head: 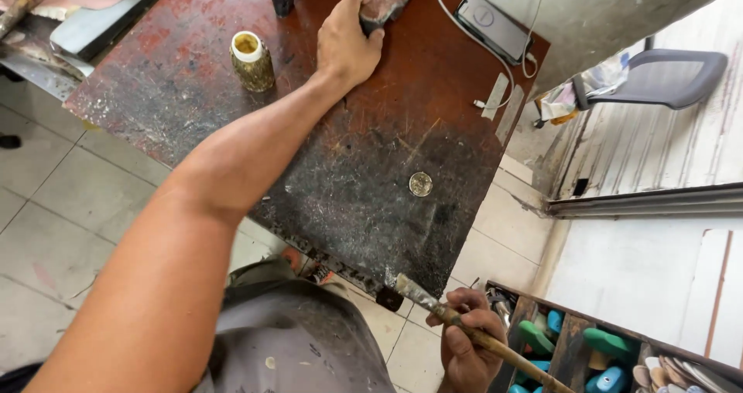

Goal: The person retrieves a container of adhesive and a brush, then applies the glue to the sole of a shoe part. They continue applying the adhesive to the heel and other edges of the shoe component using the brush.

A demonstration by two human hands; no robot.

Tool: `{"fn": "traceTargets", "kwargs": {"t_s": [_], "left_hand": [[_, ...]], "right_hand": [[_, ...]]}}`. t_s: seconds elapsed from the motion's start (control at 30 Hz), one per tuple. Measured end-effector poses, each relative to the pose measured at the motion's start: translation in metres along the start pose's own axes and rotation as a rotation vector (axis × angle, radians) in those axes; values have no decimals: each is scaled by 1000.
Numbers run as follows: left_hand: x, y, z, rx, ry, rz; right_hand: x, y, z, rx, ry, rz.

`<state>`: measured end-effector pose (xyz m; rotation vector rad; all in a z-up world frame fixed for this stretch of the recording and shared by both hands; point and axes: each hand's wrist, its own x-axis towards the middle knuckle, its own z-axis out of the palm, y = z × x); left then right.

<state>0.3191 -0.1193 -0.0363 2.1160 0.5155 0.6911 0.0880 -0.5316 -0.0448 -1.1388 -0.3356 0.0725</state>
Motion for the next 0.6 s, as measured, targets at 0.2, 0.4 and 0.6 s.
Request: {"fn": "traceTargets", "kwargs": {"t_s": [0.2, 0.4, 0.6], "left_hand": [[-120, 32, -114, -52, -205, 40], [-186, -14, -218, -155, -286, 180], [-178, -69, -279, -261, -395, 180]], "right_hand": [[12, -17, -7, -160, -35, -76], [38, -20, 4, -305, -171, -211], [78, -12, 69, -294, -369, -276]]}}
